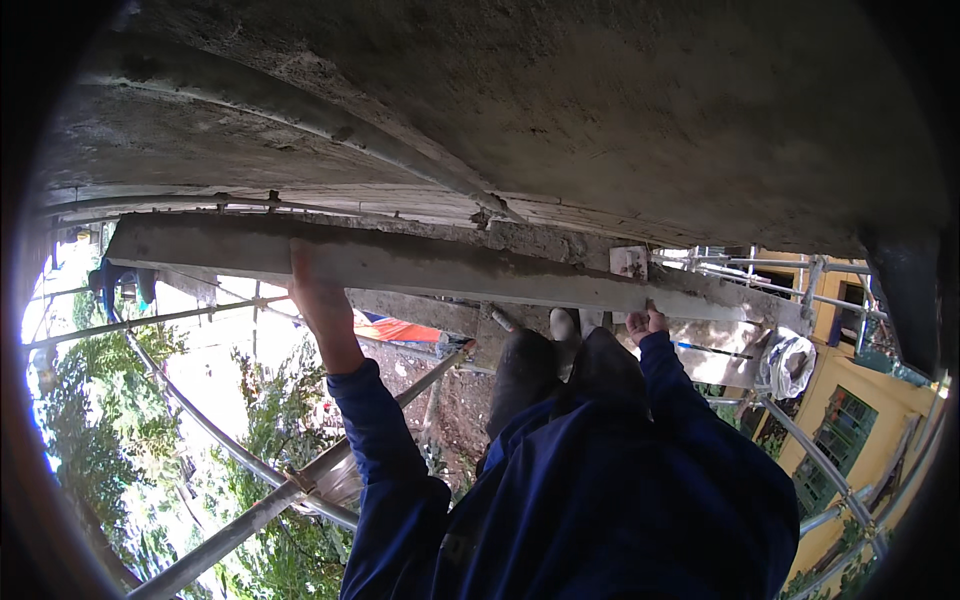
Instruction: The person applies wet cement to a vertical wall using a trowel and a hawk, smoothing the surface with a long straightedge. The person works on scaffolding, repeatedly scooping mortar from a bucket and spreading it across the wall to create a level finish.
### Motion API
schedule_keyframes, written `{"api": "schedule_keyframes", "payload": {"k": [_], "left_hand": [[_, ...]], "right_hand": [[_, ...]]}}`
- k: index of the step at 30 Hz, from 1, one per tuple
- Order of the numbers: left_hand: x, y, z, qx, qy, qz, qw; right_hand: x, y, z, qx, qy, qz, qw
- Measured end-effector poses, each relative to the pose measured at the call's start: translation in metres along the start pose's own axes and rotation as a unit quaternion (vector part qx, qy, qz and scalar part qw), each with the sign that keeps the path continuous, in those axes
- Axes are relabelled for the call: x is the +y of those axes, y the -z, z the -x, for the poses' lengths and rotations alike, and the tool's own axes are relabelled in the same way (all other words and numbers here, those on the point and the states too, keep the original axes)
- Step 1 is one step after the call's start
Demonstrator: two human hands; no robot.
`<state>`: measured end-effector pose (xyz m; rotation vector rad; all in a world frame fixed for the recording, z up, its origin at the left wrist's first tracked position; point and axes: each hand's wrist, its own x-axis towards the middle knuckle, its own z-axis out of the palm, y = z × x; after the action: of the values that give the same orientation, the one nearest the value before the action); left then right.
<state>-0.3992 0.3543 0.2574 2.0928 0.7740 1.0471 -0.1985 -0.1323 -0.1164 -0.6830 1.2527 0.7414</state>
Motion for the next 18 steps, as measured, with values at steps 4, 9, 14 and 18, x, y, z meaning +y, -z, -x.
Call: {"api": "schedule_keyframes", "payload": {"k": [4,9,14,18], "left_hand": [[0.011,0.021,-0.037,0.084,0.208,0.195,0.955],[-0.063,0.070,-0.058,-0.006,-0.031,-0.181,0.983],[-0.152,0.099,-0.098,-0.081,-0.183,-0.293,0.935],[-0.208,0.053,-0.087,-0.196,0.050,0.044,0.978]], "right_hand": [[0.015,-0.003,0.004,-0.013,0.015,-0.012,1.000],[0.033,-0.024,-0.002,-0.050,0.050,-0.057,0.996],[0.058,-0.055,-0.045,-0.024,0.147,-0.105,0.983],[0.108,-0.076,-0.069,0.025,0.167,-0.170,0.971]]}}
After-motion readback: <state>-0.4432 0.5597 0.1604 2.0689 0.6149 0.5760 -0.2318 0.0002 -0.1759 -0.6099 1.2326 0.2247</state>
